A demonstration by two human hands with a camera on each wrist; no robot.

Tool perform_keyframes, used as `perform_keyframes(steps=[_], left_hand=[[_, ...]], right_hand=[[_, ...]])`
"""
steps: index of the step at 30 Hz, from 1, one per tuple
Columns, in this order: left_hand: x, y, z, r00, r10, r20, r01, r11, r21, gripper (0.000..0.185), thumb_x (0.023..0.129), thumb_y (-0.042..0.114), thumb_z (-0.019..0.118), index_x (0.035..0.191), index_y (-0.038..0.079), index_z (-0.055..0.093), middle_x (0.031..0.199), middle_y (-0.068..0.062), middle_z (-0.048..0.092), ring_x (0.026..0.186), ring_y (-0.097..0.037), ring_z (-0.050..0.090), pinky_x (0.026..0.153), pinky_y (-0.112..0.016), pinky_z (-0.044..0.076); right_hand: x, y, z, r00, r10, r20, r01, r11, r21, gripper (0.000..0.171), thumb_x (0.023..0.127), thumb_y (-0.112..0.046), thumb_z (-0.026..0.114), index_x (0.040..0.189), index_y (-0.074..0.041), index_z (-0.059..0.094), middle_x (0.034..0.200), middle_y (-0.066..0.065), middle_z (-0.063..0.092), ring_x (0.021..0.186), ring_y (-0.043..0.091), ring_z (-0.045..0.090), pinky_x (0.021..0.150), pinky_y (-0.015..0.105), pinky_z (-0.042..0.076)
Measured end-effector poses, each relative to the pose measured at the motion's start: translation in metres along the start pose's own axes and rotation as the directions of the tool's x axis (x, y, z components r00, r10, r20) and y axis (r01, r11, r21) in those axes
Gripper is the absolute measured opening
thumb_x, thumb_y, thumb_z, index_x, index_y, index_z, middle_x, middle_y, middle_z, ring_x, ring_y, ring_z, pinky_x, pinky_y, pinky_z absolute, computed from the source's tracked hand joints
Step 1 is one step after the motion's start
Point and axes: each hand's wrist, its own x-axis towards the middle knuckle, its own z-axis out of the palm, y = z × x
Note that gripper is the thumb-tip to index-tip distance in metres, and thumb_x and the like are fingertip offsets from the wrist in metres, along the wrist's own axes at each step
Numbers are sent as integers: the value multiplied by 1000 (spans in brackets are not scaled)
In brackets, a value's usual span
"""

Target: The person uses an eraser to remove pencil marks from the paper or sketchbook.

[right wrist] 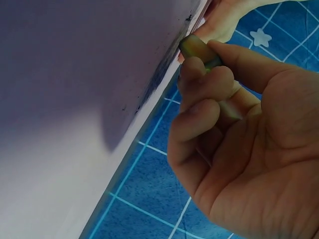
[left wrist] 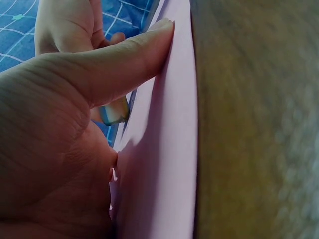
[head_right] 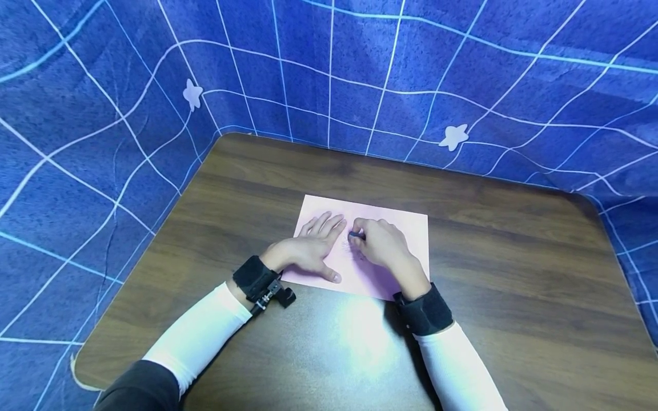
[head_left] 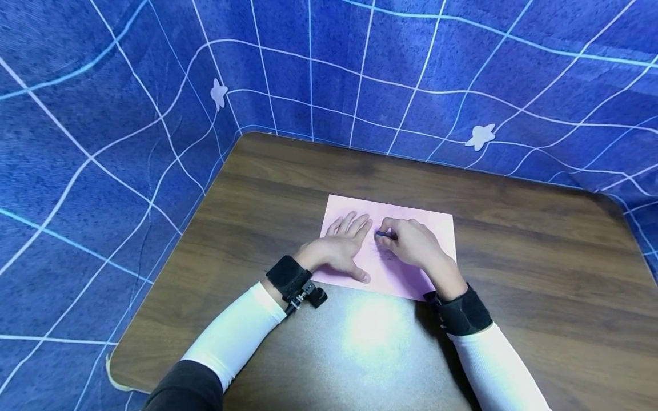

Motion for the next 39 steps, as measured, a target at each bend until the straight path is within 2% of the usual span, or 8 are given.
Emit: perform_keyframes(steps=[7,10,15,19,21,27,32,39], left_hand=[[3,-1,1,1000,5,14,-4,1000,-20,131,82,67,72,163,9,-12,172,-5,-22,156,-29,-27,128,-48,-12],[3,0,2,1000,8,22,-7,1000,-20,131,82,67,72,163,9,-13,171,-5,-23,156,-28,-28,128,-48,-12],[4,0,1,1000,13,23,-13,1000,-12,133,81,70,72,163,10,-12,172,-5,-22,157,-27,-27,128,-48,-11],[4,1,2,1000,10,25,-10,1000,4,133,81,71,71,163,10,-13,172,-5,-22,157,-27,-27,129,-48,-10],[3,1,2,1000,9,29,-9,1000,6,133,81,71,72,163,10,-13,171,-5,-22,157,-28,-27,128,-48,-11],[1,-1,2,1000,2,30,-2,1000,14,133,81,71,71,163,10,-14,171,-4,-23,156,-27,-27,128,-48,-11],[1,-2,3,1000,8,25,-8,1000,11,133,81,72,71,163,10,-13,171,-5,-22,157,-28,-27,128,-48,-11],[-1,-2,3,1000,-4,18,4,1000,25,129,81,72,70,164,6,-3,172,-6,-20,157,-28,-25,129,-48,-10]], right_hand=[[-6,-3,-3,997,-12,70,15,999,-37,6,94,-26,72,97,-21,73,75,-6,68,71,16,59,60,35,44],[-10,-3,-6,992,-37,120,41,999,-31,3,92,-24,74,92,-23,71,75,-7,65,70,16,56,58,34,41],[-16,-4,-10,979,-78,186,84,996,-27,10,89,-21,75,84,-25,67,68,-8,55,64,14,49,56,32,35],[-16,-5,-11,973,-80,217,88,996,-27,7,89,-21,74,86,-23,68,68,-8,55,64,13,50,57,31,36],[-15,-6,-11,976,-64,209,69,997,-17,4,91,-21,73,93,-20,71,68,-6,59,63,14,51,57,32,38],[-4,-10,-8,998,20,67,-22,999,27,25,98,-24,68,116,-8,66,73,1,69,64,15,61,64,36,49],[6,-12,-2,998,35,51,-36,999,33,22,98,-23,68,114,-8,66,78,2,74,65,15,65,67,38,50],[8,-16,3,999,-45,16,44,997,62,12,95,-19,72,104,-11,68,71,-1,73,60,10,62,66,36,49]])
